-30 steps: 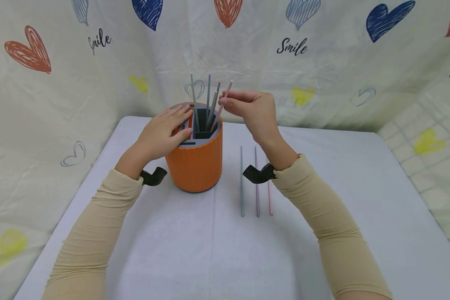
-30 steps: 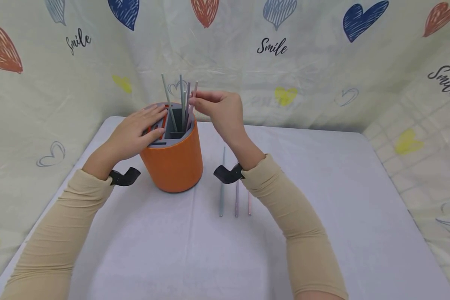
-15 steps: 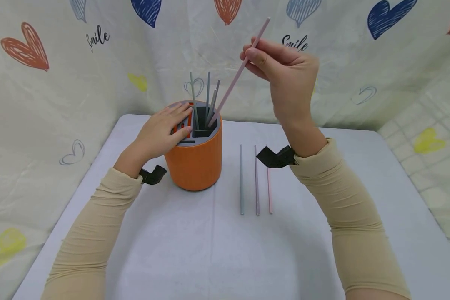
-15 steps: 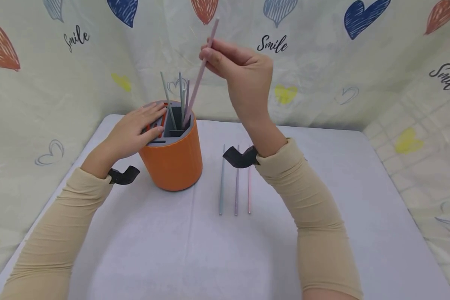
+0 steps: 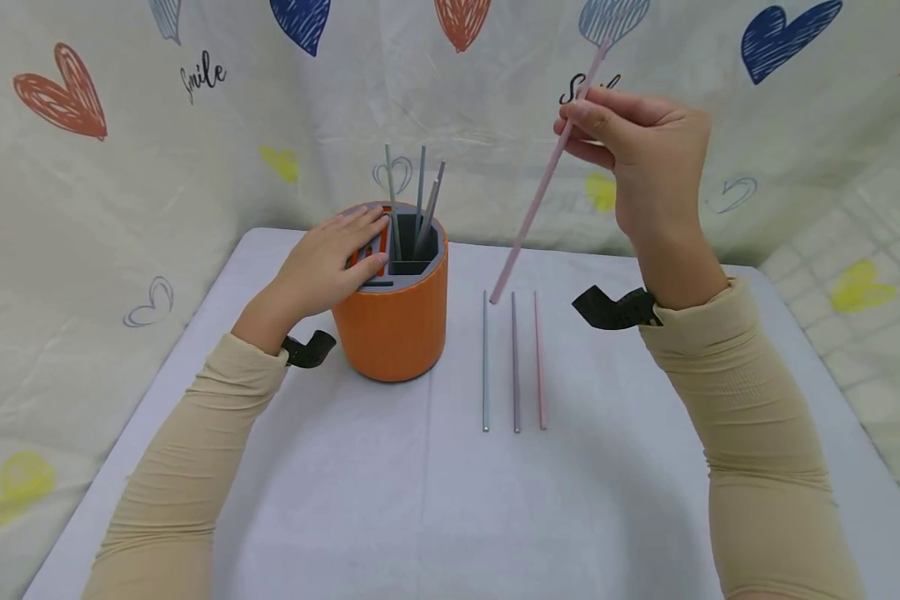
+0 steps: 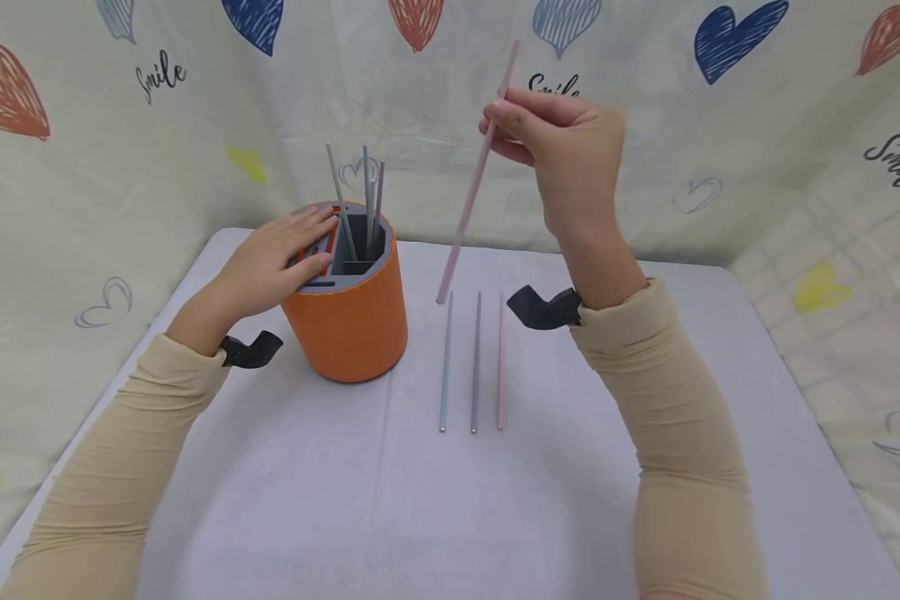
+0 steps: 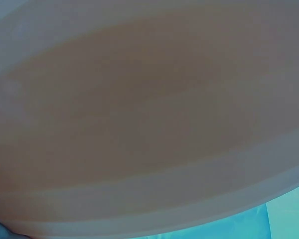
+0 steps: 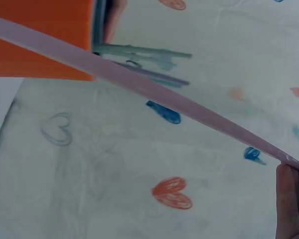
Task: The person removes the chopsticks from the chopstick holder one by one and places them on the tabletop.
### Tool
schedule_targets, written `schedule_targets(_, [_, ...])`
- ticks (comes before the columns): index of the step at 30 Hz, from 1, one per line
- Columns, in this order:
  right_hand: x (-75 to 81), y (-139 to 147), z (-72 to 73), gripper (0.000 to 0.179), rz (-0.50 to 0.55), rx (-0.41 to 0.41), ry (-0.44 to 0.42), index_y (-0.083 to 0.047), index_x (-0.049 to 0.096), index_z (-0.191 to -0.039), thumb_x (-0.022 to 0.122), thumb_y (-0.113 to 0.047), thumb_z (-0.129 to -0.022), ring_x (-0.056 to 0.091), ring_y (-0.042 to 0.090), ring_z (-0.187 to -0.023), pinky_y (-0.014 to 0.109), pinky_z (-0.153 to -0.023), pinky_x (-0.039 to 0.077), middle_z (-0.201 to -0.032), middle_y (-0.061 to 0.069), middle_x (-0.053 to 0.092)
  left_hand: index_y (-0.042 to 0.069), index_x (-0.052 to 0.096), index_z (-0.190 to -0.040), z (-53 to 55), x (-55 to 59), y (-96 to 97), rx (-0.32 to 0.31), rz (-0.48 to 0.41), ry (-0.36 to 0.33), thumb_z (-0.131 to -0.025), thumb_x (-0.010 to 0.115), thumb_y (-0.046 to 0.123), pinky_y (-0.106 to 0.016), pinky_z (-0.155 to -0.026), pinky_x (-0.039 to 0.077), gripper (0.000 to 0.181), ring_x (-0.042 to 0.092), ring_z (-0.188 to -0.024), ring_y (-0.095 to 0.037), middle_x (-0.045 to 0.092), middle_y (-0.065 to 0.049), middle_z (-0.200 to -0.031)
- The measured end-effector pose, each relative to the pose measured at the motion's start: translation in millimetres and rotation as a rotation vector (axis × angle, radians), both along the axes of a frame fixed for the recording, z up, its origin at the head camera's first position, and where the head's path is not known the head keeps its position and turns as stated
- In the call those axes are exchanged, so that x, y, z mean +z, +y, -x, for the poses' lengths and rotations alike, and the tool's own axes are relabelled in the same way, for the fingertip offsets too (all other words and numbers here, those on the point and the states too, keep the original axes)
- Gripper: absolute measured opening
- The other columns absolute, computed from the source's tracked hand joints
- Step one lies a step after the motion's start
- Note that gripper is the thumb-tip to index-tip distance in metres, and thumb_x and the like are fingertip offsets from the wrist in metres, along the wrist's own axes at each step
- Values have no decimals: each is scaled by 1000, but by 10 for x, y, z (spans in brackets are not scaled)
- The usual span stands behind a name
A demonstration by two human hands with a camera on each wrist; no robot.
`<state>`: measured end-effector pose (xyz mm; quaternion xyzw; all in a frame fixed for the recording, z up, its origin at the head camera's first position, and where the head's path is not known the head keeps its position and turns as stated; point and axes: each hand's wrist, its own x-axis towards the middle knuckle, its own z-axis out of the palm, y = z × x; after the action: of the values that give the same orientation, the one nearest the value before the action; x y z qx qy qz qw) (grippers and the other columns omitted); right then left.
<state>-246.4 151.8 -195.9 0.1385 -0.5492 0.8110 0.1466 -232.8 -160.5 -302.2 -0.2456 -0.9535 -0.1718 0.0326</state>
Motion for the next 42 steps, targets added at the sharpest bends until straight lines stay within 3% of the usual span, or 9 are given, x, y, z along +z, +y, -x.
schedule_targets(7, [-524, 310, 250, 24, -97, 117, -360, 4, 73, -89, 80, -4, -67, 70, 23, -70, 32, -72, 57, -78, 12, 72, 10, 30, -146, -12, -10, 1, -3, -11, -4, -97, 36, 41, -38, -119, 10, 58, 15, -143, -22, 21, -4, -154])
schedule_targets(15, [-1176, 690, 468, 8, -301, 128, -666, -7, 75, -84, 73, -8, -77, 71, 16, -75, 26, -69, 58, -78, 4, 73, 11, 28, -146, -20, 11, 11, -5, -11, -9, -97, 34, 43, -40, -118, 10, 59, 14, -144, -24, 19, -4, -155])
schedule_targets(22, [-1569, 893, 531, 8, -447, 182, -755, -13, 75, -84, 68, -11, -83, 70, 13, -79, 27, -77, 56, -82, 1, 73, 11, 29, -146, -25, 30, -2, 6, -4, -9, -97, 35, 42, -39, -119, 10, 58, 14, -144, -23, 19, -4, -155])
schedule_targets(27, [-1718, 981, 553, 8, -449, 225, -814, -13, 75, -81, 67, -10, -84, 70, 13, -80, 25, -77, 56, -83, 1, 73, 11, 29, -146, -7, 24, 0, 0, -8, 2, -97, 35, 43, -39, -119, 10, 59, 14, -144, -23, 20, -3, -155])
schedule_targets(34, [-1880, 1052, 587, 13, -430, 228, -907, -6, 73, -95, 66, -8, -84, 70, 13, -79, 24, -74, 57, -81, 3, 73, 11, 29, -146, 16, 5, 2, -19, -9, 17, -98, 35, 43, -37, -119, 10, 59, 14, -144, -20, 20, -4, -154])
schedule_targets(42, [-2090, 1047, 643, 13, -437, 228, -929, -4, 72, -95, 66, -5, -83, 71, 15, -78, 24, -72, 58, -80, 4, 73, 10, 29, -146, 17, -3, -6, -18, -7, 14, -98, 35, 42, -37, -119, 10, 58, 14, -144, -21, 20, -4, -154])
